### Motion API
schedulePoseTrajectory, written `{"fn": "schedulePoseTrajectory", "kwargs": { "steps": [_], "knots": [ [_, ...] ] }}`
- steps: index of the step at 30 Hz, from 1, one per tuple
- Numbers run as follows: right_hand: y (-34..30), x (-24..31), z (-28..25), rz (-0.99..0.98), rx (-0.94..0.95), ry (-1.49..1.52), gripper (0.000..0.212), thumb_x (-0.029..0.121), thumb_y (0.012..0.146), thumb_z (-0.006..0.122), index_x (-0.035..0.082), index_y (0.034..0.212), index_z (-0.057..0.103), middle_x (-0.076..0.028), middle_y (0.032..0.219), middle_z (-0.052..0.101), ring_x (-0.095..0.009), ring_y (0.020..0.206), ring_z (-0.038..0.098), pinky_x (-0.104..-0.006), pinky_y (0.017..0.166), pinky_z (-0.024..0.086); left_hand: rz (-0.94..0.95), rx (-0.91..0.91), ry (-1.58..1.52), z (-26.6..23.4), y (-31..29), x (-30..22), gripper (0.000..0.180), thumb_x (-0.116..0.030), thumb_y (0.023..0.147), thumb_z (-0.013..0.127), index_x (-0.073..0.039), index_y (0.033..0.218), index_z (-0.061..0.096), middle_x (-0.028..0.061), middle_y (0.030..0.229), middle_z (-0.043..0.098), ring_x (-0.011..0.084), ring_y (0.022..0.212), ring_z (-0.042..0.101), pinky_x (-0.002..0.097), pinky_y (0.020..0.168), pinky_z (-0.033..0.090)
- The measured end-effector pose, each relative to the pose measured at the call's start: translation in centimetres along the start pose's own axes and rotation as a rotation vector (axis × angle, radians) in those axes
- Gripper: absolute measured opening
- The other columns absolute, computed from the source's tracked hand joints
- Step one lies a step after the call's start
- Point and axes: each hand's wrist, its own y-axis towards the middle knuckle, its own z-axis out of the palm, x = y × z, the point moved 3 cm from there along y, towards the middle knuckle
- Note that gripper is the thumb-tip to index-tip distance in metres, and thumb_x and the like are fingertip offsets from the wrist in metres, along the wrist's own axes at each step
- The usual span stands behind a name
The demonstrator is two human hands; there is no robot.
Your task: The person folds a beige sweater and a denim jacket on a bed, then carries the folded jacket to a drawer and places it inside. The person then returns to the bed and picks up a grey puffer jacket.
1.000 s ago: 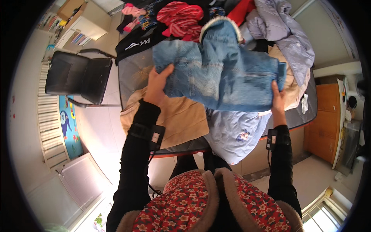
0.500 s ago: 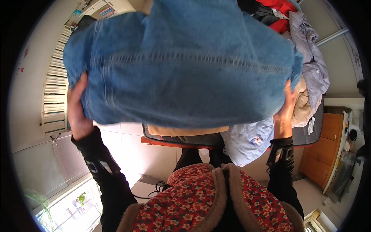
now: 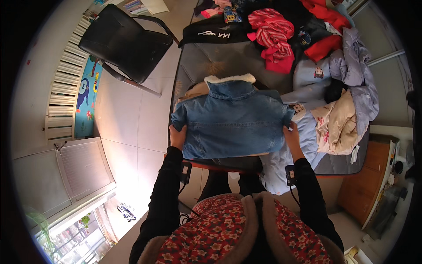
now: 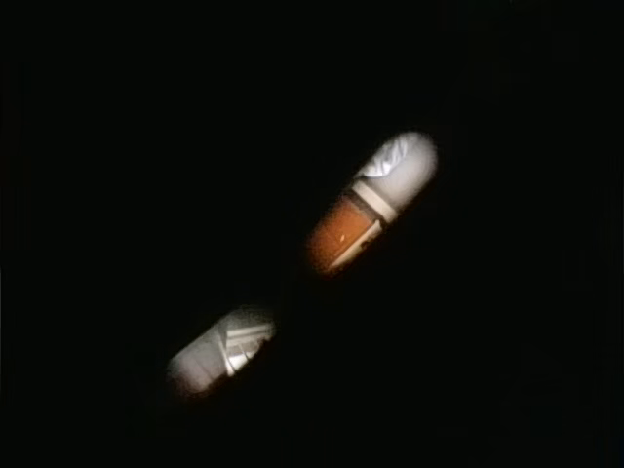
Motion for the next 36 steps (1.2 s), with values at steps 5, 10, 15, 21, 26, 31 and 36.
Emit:
{"fn": "schedulePoseTrajectory", "kwargs": {
  "steps": [5, 10, 15, 21, 26, 31, 36],
  "knots": [
    [1.7, 12.6, -2.7, -0.523, -0.076, 0.021, 0.071, 0.006, 0.07, 0.067, 0.005, 0.136, 0.04, -0.018, 0.135, 0.043, -0.035, 0.127, 0.04, -0.0409, 0.106, 0.034, 0.808, -0.102, 0.214, -2.3, -1.9, -13.8, 0.094, -0.021, 0.072, 0.078, 0.002, 0.144, 0.021, 0.0287, 0.14, 0.031, 0.0402, 0.13, 0.032, 0.0446, 0.104, 0.033],
    [2.5, 23.9, 0.9, -0.92, 0.1, -0.173, 0.076, 0.01, 0.065, 0.075, 0.012, 0.134, 0.044, -0.011, 0.133, 0.045, -0.032, 0.127, 0.04, -0.0413, 0.109, 0.028, 1.266, 0.263, 0.394, 2.3, -2.8, -24.6, 0.087, -0.017, 0.068, 0.079, -0.002, 0.139, 0.031, 0.0172, 0.127, 0.046, 0.0363, 0.12, 0.042, 0.0448, 0.108, 0.029],
    [3.7, 25.3, 1.8, -1.035, 0.19, -0.326, 0.047, 0.005, 0.063, 0.072, 0.014, 0.107, 0.056, -0.003, 0.104, 0.057, -0.026, 0.106, 0.052, -0.0381, 0.1, 0.035, 1.464, 0.302, 0.633, 4.8, -2.8, -27.3, 0.036, -0.008, 0.071, 0.068, -0.01, 0.104, 0.055, 0.0058, 0.091, 0.053, 0.0261, 0.092, 0.053, 0.0397, 0.089, 0.041],
    [3.1, 19.8, 2.2, -0.824, -0.195, -0.301, 0.032, 0.002, 0.064, 0.065, 0.012, 0.093, 0.054, -0.001, 0.099, 0.055, -0.025, 0.1, 0.053, -0.0375, 0.083, 0.044, 1.485, -0.273, 0.543, 5.3, -4.4, -23.8, 0.013, -0.011, 0.076, 0.056, -0.012, 0.089, 0.052, 0.0043, 0.082, 0.048, 0.0221, 0.081, 0.051, 0.0368, 0.076, 0.041],
    [1.8, 18.8, 1.0, -0.767, -0.08, -0.256, 0.036, 0.005, 0.07, 0.063, 0.013, 0.104, 0.056, -0.005, 0.128, 0.048, -0.028, 0.116, 0.047, -0.0405, 0.095, 0.041, 1.389, -0.042, 0.681, 4.2, -6.1, -21.8, 0.041, -0.018, 0.078, 0.063, -0.014, 0.118, 0.053, 0.0087, 0.11, 0.05, 0.0263, 0.106, 0.049, 0.042, 0.093, 0.04],
    [-1.5, 19.5, -0.4, -0.781, -0.063, -0.204, 0.049, 0.015, 0.077, 0.062, 0.016, 0.125, 0.053, -0.012, 0.146, 0.033, -0.036, 0.134, 0.031, -0.0503, 0.108, 0.026, 1.229, 0.158, 0.639, 2.6, -8.6, -20.5, 0.064, -0.031, 0.076, 0.071, -0.017, 0.134, 0.046, 0.0145, 0.143, 0.035, 0.0361, 0.134, 0.03, 0.0519, 0.109, 0.025],
    [-3.6, 17.0, 4.1, -0.732, 0.047, -0.553, 0.049, 0.036, 0.088, 0.056, 0.022, 0.134, 0.049, -0.011, 0.151, 0.026, -0.038, 0.14, 0.019, -0.0615, 0.109, 0.015, 1.082, 0.194, 0.842, 4.4, -8.8, -15.8, 0.064, -0.043, 0.082, 0.065, -0.023, 0.139, 0.043, 0.0114, 0.152, 0.026, 0.0355, 0.139, 0.023, 0.0541, 0.111, 0.02]
  ]
}}
